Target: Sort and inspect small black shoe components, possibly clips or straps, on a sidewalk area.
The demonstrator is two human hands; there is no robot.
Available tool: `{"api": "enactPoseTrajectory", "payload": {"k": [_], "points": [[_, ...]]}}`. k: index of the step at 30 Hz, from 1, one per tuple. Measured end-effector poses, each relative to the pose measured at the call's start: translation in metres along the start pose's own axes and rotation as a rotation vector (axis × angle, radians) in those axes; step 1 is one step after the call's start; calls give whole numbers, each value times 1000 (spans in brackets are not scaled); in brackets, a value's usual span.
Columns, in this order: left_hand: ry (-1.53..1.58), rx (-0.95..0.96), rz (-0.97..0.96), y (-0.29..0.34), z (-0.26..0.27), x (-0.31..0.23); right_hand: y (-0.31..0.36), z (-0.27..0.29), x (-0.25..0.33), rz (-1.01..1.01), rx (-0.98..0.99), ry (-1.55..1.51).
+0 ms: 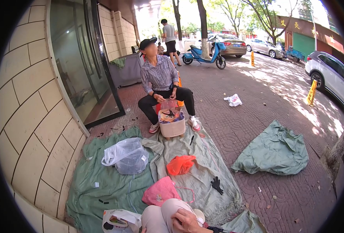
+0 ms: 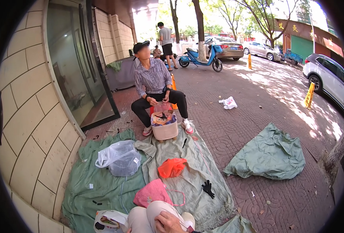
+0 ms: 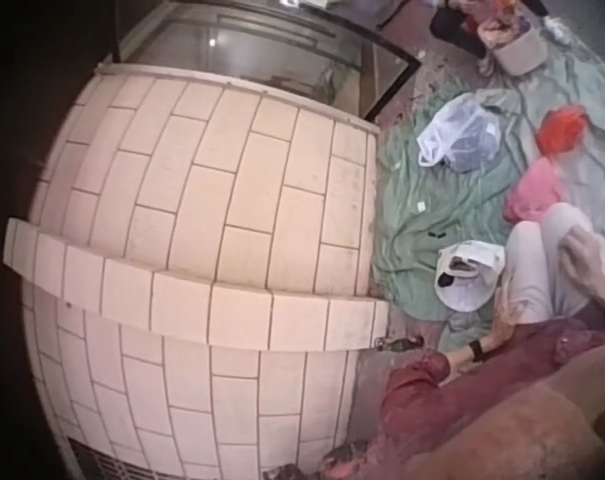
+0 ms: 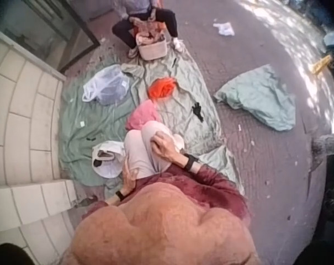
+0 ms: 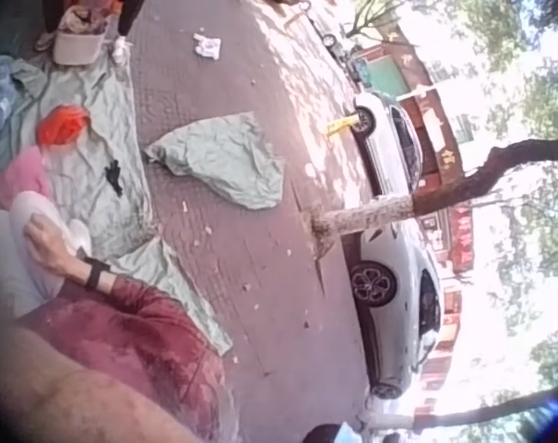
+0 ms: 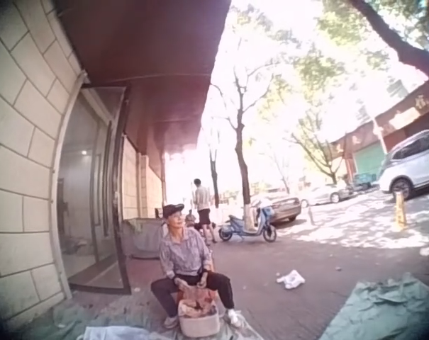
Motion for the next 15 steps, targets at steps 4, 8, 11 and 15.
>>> {"api": "enactPoseTrajectory", "payload": {"k": [4,8,11,15], "points": [[6,-37,-29,2,3,6,2,-5,-5,-22,-23,-22],[25,-36,-55,5,1,13,4,-10,-11,-6,-47,-18],[50,-7,-84,1,-5,17,7,-16,-17,14,-72,3],[84,27,-113,-3,-9,23,7,-15,-11,10,-65,-3]]}}
Point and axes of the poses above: each hand's wrist, its own y-axis away from the middle knuckle, its own z-axis out of the back of the hand, x = y × z, the point moved 4 cm from there along -y, towards the middle knuckle, and after that the axes turned 10 degrees about y, right-handed, at the moved point
